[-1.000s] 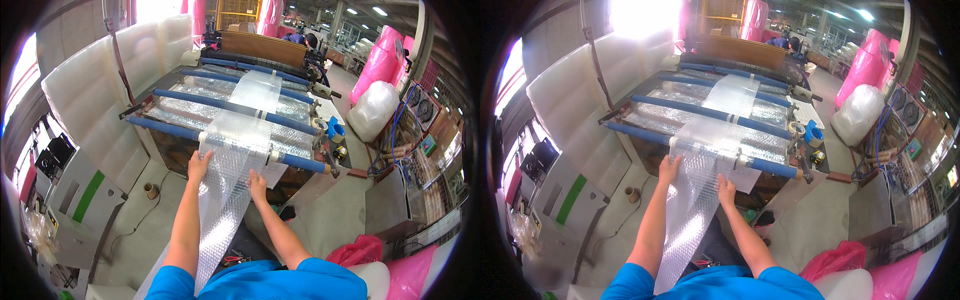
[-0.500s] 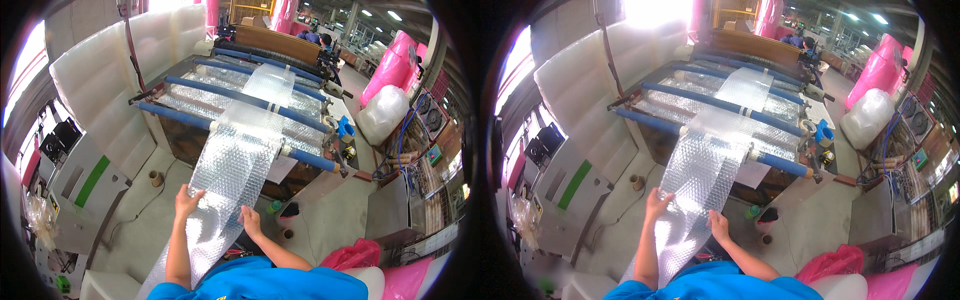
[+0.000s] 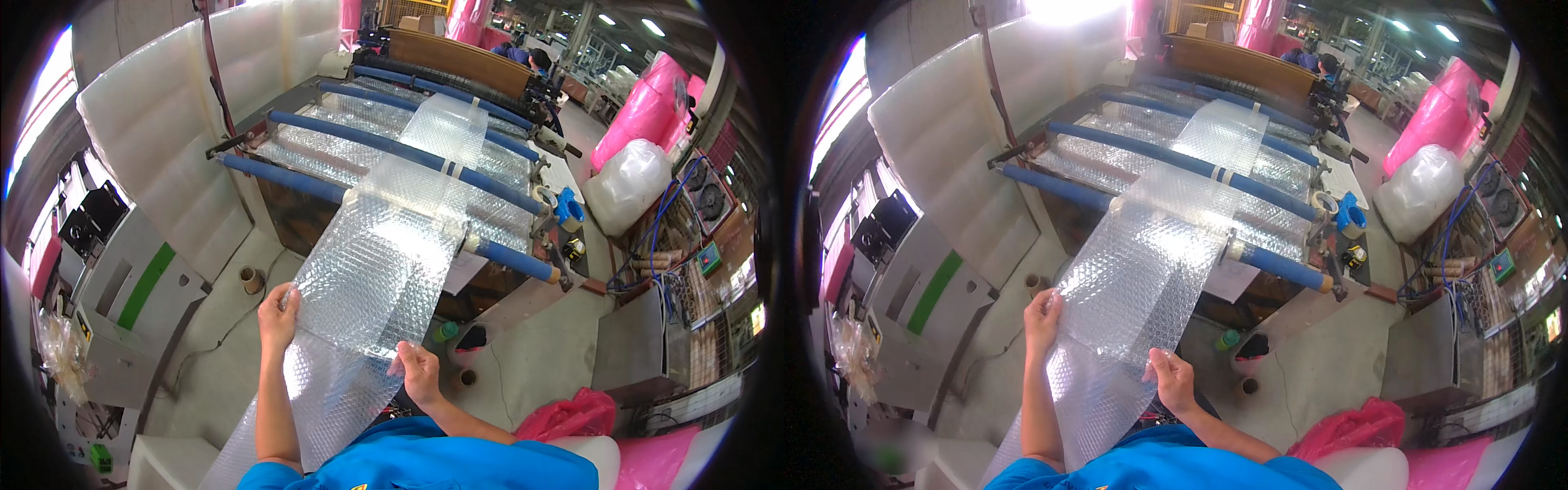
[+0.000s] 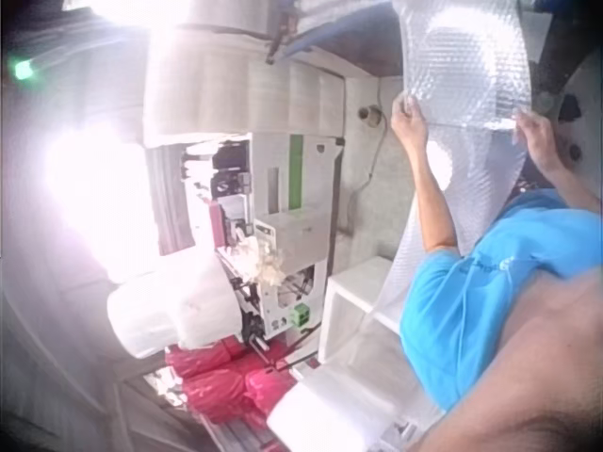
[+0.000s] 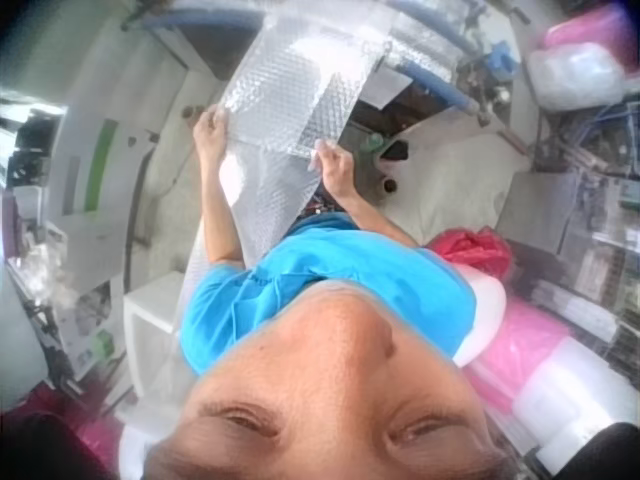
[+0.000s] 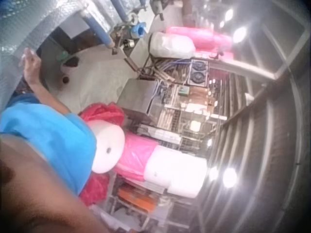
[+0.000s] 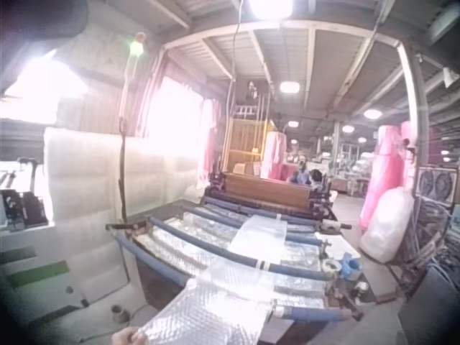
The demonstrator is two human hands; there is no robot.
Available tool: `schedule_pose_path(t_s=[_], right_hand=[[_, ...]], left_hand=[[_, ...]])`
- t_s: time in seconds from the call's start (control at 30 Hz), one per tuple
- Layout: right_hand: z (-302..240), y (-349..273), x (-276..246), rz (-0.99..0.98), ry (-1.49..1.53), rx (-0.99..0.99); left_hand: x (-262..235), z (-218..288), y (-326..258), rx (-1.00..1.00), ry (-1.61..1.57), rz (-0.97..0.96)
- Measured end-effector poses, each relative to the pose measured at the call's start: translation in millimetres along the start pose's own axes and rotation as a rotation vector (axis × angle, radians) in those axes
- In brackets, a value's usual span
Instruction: The person holds and guides a sheet of bubble wrap as it moves through a series of rollers on a machine. The hands maintain tension and alignment on the material throughout the process.
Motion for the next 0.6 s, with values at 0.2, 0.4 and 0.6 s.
schedule_pose_path(t_s=[0.2,0.4,0.6], right_hand=[[60.9,-0.8,-15.9,0.125,-0.059,0.09],[162.1,70.0,-69.0,0.044,-0.254,0.009],[182.2,87.9,-73.9,0.088,-0.361,-0.015]], left_hand=[[22.6,-62.4,5.6,-0.165,0.363,-0.118],[91.4,-113.3,6.4,-0.014,0.51,-0.094],[111.5,-135.3,10.6,0.016,0.477,-0.032]])
Point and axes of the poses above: each hand's wrist, its own y-axis towards the middle knuckle, its own x-axis out of the palm, z = x × y, the point moved 4 cm from there along y, towards the middle knuckle, and after that the axes turned 3 degrees about -x, right-handed, at the moved point
